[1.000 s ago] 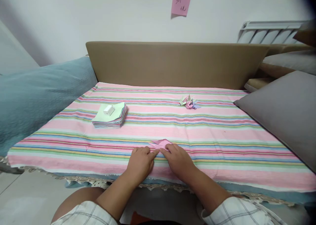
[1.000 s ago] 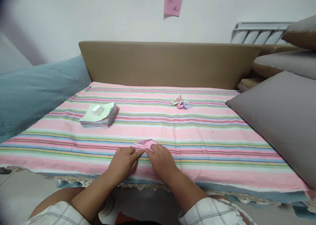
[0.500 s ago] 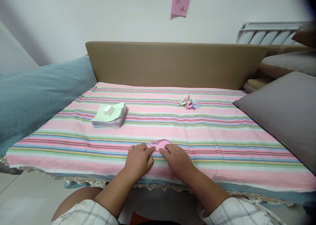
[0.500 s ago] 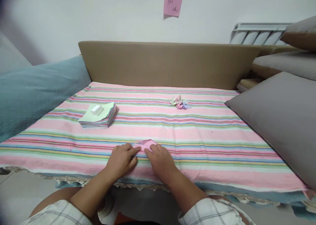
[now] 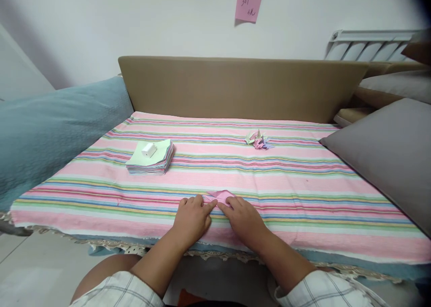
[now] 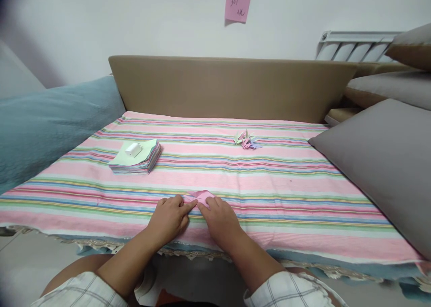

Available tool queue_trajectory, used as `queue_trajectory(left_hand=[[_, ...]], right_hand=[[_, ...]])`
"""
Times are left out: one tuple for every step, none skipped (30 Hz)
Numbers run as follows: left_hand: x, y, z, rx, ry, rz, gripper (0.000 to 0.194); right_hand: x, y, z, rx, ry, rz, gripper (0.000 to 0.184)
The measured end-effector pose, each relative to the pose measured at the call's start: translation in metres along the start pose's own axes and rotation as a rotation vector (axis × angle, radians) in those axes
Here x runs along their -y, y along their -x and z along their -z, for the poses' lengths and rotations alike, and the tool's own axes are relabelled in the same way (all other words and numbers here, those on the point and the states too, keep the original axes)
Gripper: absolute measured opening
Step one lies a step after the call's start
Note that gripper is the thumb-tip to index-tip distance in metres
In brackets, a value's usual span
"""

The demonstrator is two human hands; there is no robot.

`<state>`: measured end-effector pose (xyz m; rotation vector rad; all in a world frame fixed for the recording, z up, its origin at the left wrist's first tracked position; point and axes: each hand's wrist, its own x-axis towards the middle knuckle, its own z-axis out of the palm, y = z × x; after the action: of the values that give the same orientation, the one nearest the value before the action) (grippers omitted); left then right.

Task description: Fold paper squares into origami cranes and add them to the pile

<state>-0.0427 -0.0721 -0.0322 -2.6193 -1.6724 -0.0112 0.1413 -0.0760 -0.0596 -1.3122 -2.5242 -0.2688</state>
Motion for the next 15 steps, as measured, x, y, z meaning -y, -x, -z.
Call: queue_trajectory(left_hand=[[-0.0002,-0.0001,0.0004,0.0,0.0,0.003,0.051],[-0.0003,-0.0002,0.0007,-0.002,0.001,0.004,0.05],[-0.0004,-0.0001,0.0011,-0.003,0.004,0.005,0.049],[-0.0004,-0.0001,0.0015,-0.005,0.007,0.008,0.048],[-0.0003,0.0001,0.002,-0.006,0.012,0.013,0.047],[-0.0002,0.0003,0.0026,-0.006,0.018,0.019,0.046],[0.0,0.0005,0.0032,-0.005,0.025,0.027,0.046],[0.0003,0.0008,0.0039,-0.002,0.031,0.034,0.045],[0.0007,0.001,0.0046,0.003,0.036,0.039,0.045],[0.0013,0.0013,0.0053,0.006,0.038,0.043,0.045],[0.002,0.0015,0.0059,0.007,0.039,0.046,0.044],[0.0028,0.0018,0.0064,0.008,0.038,0.05,0.043],[0.0036,0.002,0.0069,0.009,0.037,0.053,0.043],[0.0046,0.0022,0.0072,0.01,0.035,0.056,0.042],[0.0056,0.0024,0.0075,0.011,0.033,0.061,0.042]], right_hand=[[0.0,-0.0001,0.0004,0.0,-0.001,-0.001,0.033],[0.0,-0.0001,0.0007,-0.001,-0.002,-0.003,0.032],[0.0,-0.0001,0.0008,-0.001,-0.003,-0.004,0.031],[-0.0001,0.0,0.0008,-0.001,-0.004,-0.005,0.03],[-0.0002,0.0,0.0007,-0.001,-0.004,-0.005,0.03],[-0.0003,0.0,0.0005,0.0,-0.005,-0.005,0.029],[-0.0004,0.0001,0.0003,0.001,-0.006,-0.003,0.029],[-0.0004,0.0001,0.0001,0.0,-0.008,-0.003,0.029],[-0.0004,0.0001,0.0001,0.0,-0.011,-0.002,0.029],[-0.0004,0.0001,0.0002,0.003,-0.013,-0.004,0.028],[-0.0003,0.0002,0.0004,0.007,-0.014,-0.005,0.028],[-0.0002,0.0003,0.0007,0.01,-0.015,-0.007,0.028],[-0.0002,0.0005,0.001,0.013,-0.016,-0.008,0.029],[-0.0002,0.0007,0.0014,0.016,-0.018,-0.009,0.029],[-0.0002,0.0008,0.0017,0.017,-0.019,-0.008,0.03]])
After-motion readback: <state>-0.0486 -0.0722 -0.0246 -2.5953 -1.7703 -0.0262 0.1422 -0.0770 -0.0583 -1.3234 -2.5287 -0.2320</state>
